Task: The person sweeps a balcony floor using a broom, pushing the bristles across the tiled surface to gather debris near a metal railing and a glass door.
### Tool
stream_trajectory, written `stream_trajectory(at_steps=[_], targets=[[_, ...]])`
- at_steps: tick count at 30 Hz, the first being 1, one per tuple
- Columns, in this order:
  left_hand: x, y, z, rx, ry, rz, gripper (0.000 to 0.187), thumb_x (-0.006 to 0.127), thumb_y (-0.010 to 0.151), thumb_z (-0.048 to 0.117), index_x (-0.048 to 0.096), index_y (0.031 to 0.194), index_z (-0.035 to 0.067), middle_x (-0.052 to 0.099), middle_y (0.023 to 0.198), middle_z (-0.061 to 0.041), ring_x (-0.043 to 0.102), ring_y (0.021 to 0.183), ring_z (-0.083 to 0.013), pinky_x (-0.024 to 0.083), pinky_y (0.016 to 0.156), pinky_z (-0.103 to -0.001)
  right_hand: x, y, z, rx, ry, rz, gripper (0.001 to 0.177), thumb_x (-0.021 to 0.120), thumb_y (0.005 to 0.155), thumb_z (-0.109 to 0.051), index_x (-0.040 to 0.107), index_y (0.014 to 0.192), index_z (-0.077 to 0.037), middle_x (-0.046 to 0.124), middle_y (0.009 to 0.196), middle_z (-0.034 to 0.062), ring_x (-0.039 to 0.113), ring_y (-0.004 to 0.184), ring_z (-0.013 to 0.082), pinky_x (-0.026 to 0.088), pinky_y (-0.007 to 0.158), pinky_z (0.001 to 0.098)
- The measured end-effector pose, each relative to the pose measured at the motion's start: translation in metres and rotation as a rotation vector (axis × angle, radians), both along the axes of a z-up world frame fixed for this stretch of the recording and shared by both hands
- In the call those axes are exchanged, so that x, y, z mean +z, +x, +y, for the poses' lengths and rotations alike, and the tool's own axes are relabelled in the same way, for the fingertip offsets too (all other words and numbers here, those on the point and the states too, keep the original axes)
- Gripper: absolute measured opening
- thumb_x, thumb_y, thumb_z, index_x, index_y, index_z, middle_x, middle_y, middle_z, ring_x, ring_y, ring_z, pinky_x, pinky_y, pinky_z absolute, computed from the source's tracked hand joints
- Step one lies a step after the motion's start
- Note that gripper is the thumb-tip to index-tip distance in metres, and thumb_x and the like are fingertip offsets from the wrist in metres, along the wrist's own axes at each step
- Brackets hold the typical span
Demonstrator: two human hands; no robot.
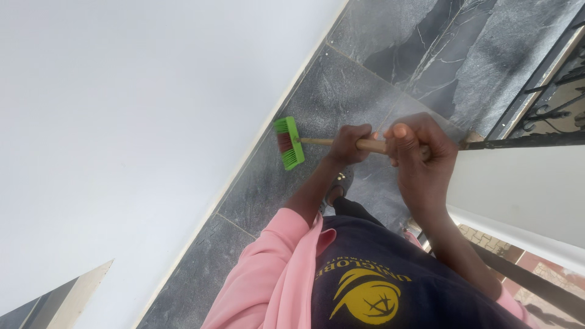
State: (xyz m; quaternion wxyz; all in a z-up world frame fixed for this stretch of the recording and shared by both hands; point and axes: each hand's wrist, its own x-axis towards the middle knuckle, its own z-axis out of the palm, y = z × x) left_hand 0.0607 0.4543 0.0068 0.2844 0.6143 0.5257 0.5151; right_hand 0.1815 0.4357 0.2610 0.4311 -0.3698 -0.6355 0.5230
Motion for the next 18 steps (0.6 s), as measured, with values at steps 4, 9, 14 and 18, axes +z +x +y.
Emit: stream_trajectory(at_steps=[4, 9, 14, 18], targets=[[0.011, 0.013, 0.060, 0.017, 0.131, 0.057, 0.033, 0.070, 0.089, 0.019, 0.044, 0.071, 0.008, 0.055, 0.059, -0.007, 0.056, 0.052, -0.0238, 0.042, 0.053, -0.039, 0.004, -0.002, 0.014, -0.051, 0.099, -0.114, 0.027, 0.065, 0.111, -0.032, 0.067, 0.108, -0.005, 0.059, 0.081, -0.0030, 0.049, 0.070, 0.0026, 0.039, 0.064, 0.0209], [0.039, 0.029, 0.071, -0.056, 0.027, -0.109, 0.028, 0.064, 0.088, 0.011, 0.041, 0.072, 0.006, 0.051, 0.059, -0.008, 0.052, 0.053, -0.0249, 0.038, 0.052, -0.040, 0.017, 0.001, 0.011, -0.013, 0.160, -0.339, 0.025, 0.066, 0.106, -0.030, 0.073, 0.105, -0.006, 0.066, 0.077, 0.0002, 0.047, 0.061, 0.0036, 0.035, 0.056, 0.0217], [0.085, 0.068, 0.053, 0.055, 0.106, -0.151, 0.029, 0.063, 0.091, 0.011, 0.045, 0.069, 0.008, 0.050, 0.055, -0.005, 0.053, 0.048, -0.0191, 0.039, 0.051, -0.038, 0.068, 0.043, 0.023, -0.036, 0.271, -0.114, 0.037, 0.068, 0.105, -0.041, 0.071, 0.102, -0.004, 0.070, 0.080, 0.0040, 0.048, 0.050, 0.0015, 0.031, 0.047, 0.0178], [0.080, 0.068, 0.021, 0.187, -0.020, -0.106, 0.041, 0.068, 0.097, 0.015, 0.048, 0.062, 0.010, 0.052, 0.048, -0.004, 0.052, 0.037, -0.0166, 0.036, 0.039, -0.034, 0.064, 0.057, 0.056, 0.138, 0.047, 0.090, 0.041, 0.069, 0.106, -0.041, 0.071, 0.096, -0.001, 0.058, 0.061, -0.0010, 0.044, 0.048, 0.0017, 0.032, 0.048, 0.0194]])
